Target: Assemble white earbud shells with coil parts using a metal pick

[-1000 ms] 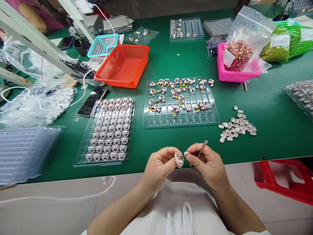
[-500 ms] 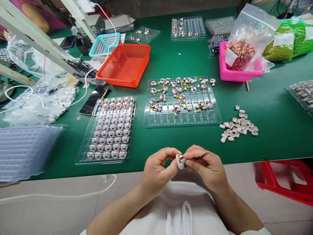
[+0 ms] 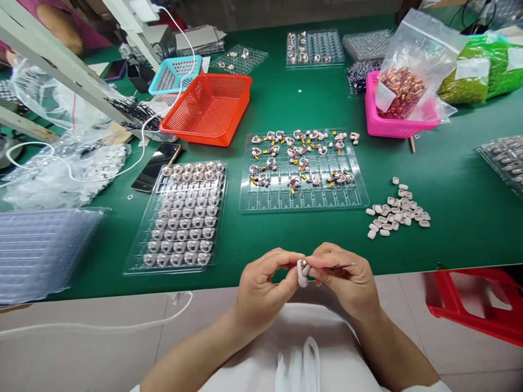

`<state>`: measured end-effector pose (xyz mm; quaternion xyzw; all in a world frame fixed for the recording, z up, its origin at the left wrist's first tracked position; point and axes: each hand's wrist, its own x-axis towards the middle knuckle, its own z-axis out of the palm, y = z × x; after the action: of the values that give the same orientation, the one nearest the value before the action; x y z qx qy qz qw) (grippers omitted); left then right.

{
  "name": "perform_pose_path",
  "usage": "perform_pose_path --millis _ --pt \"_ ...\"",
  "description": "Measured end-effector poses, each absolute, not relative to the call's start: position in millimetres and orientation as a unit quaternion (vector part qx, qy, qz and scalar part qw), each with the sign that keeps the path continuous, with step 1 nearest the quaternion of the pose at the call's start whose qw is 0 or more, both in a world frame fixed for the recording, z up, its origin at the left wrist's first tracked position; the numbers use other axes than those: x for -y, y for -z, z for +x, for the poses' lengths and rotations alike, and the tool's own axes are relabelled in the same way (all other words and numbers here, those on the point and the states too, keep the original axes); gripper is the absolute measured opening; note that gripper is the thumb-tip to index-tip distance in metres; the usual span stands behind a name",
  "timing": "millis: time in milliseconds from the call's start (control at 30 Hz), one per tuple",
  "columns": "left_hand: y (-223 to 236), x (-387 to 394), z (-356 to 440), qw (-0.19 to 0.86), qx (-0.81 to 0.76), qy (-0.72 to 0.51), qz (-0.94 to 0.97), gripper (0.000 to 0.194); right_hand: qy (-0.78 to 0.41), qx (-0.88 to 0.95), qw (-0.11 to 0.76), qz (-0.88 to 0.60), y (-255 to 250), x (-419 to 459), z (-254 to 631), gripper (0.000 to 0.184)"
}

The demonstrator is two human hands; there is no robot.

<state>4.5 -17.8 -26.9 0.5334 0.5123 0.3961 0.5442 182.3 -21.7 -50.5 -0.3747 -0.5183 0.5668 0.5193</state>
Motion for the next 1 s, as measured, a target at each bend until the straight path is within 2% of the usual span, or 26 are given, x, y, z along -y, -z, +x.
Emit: perform_pose_path --millis 233,433,633,800,1000 --pt "28 16 5 0.507 -0.494 -0.428 0.562 0.014 -0.593 0.504 0.507 -0.372 52 21 186 0.035" --pt "32 15 3 0.493 -0.475 -0.442 0.579 0.021 -0.635 0.450 0.494 -0.388 48 16 183 0.022" --pt "32 15 1 0.483 -0.462 -0.434 0.604 0.027 -0.690 0.408 0.411 -0.435 40 10 186 0.010" --pt "32 16 2 0.473 -0.455 -0.427 0.622 0.030 -0.697 0.410 0.345 -0.477 36 9 193 0.022" --pt "27 13 2 0.434 -0.443 -0.410 0.669 0.034 -0.691 0.473 0.333 -0.433 38 7 198 0.023"
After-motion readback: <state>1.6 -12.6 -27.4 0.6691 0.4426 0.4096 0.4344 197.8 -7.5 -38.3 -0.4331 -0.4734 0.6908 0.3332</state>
